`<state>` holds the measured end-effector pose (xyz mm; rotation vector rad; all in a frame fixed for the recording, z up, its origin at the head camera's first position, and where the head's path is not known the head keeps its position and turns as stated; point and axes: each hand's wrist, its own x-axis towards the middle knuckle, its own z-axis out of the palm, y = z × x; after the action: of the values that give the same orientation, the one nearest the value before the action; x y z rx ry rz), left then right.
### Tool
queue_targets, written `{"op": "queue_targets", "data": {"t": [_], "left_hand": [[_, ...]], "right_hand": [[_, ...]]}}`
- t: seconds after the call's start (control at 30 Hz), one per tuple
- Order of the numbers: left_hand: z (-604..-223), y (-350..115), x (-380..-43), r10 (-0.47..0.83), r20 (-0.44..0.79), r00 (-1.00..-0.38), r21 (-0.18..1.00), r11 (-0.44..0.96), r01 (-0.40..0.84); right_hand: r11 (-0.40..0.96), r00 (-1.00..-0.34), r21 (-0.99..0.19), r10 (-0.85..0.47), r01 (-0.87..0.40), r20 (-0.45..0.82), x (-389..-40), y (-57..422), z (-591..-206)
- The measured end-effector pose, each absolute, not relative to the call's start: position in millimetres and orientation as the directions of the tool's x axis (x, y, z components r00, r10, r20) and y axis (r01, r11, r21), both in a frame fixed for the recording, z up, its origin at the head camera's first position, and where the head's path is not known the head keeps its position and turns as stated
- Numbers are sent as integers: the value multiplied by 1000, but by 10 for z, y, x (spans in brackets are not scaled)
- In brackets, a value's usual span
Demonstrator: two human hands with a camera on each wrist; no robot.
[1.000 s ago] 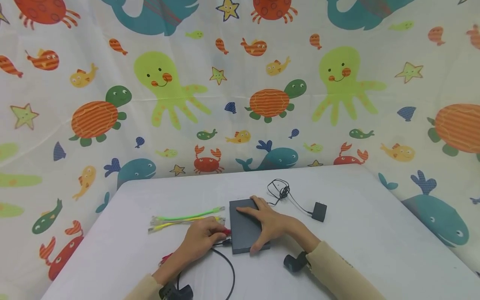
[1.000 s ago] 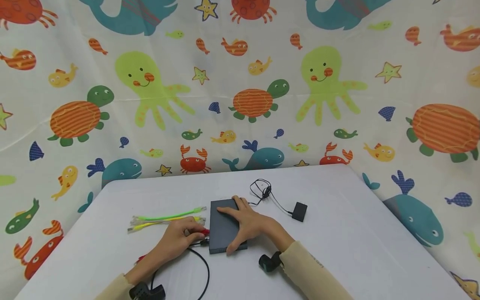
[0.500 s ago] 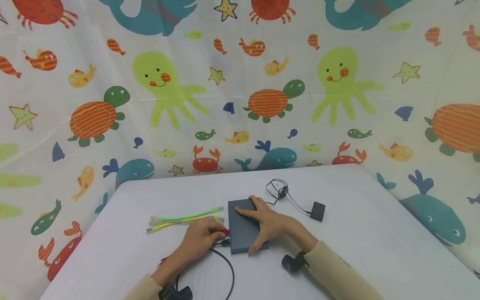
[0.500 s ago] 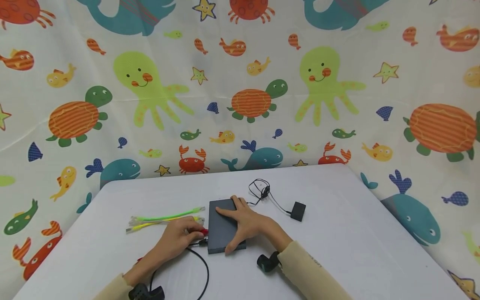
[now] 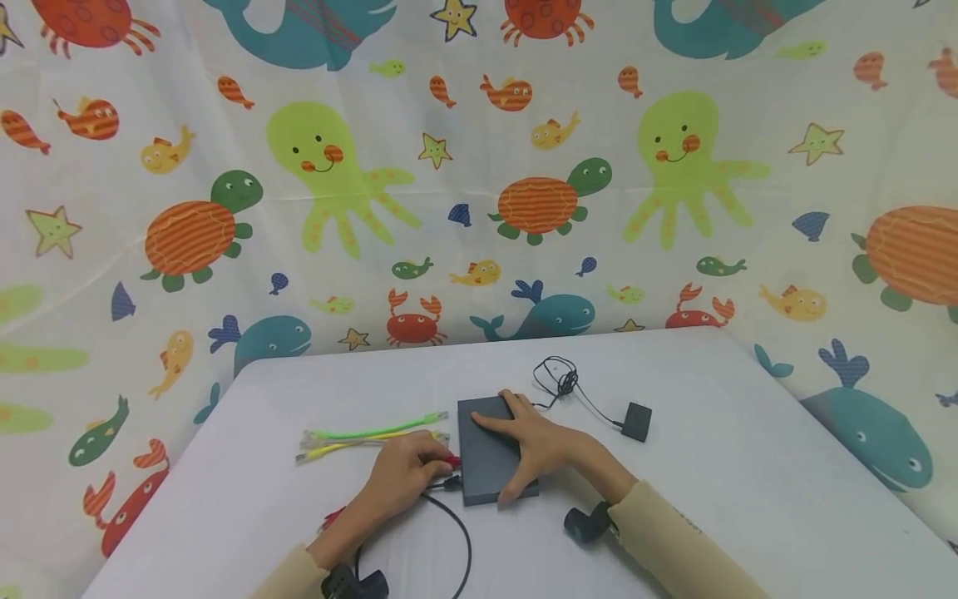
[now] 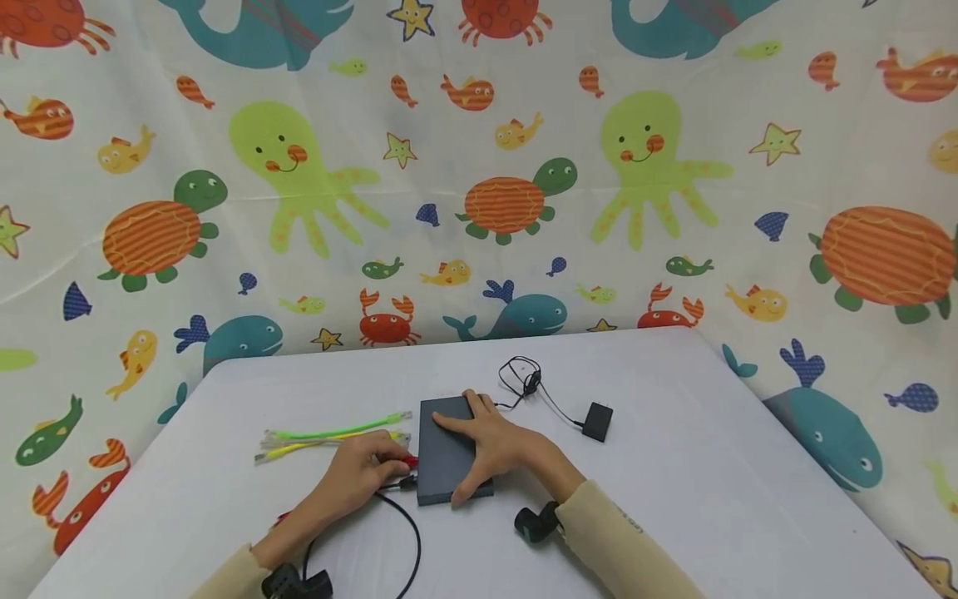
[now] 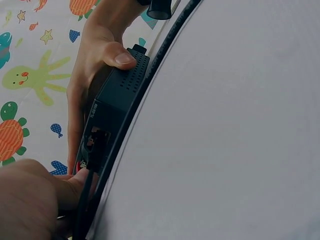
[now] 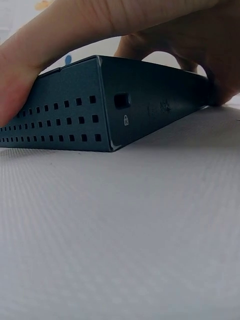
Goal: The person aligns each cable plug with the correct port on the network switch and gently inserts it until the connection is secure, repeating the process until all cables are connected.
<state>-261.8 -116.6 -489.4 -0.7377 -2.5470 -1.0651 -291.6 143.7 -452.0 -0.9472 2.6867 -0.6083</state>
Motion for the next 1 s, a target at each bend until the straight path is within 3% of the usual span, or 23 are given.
{"op": "queue_targets", "data": {"t": [0.2,0.43,0.67,1.0], "left_hand": [[-4882,-1173,-2616,356,415,-837,589,596,545],[-4749,-1281,-2664,382,258,-887,596,660,457],[-4622,-1455,-2714,241,340,-909,558,727,401],[-4690,-1521,-2803,267,287,-920,504,775,382]], "right_hand": [[709,-764,-442,-640,-549,-79,-2916,1456,-4530],[697,-753,-427,-656,-577,-55,-2924,1480,-4550],[703,-755,-423,-653,-571,-65,-2927,1470,-4544],[708,-757,-423,-649,-565,-73,-2947,1480,-4554]]}}
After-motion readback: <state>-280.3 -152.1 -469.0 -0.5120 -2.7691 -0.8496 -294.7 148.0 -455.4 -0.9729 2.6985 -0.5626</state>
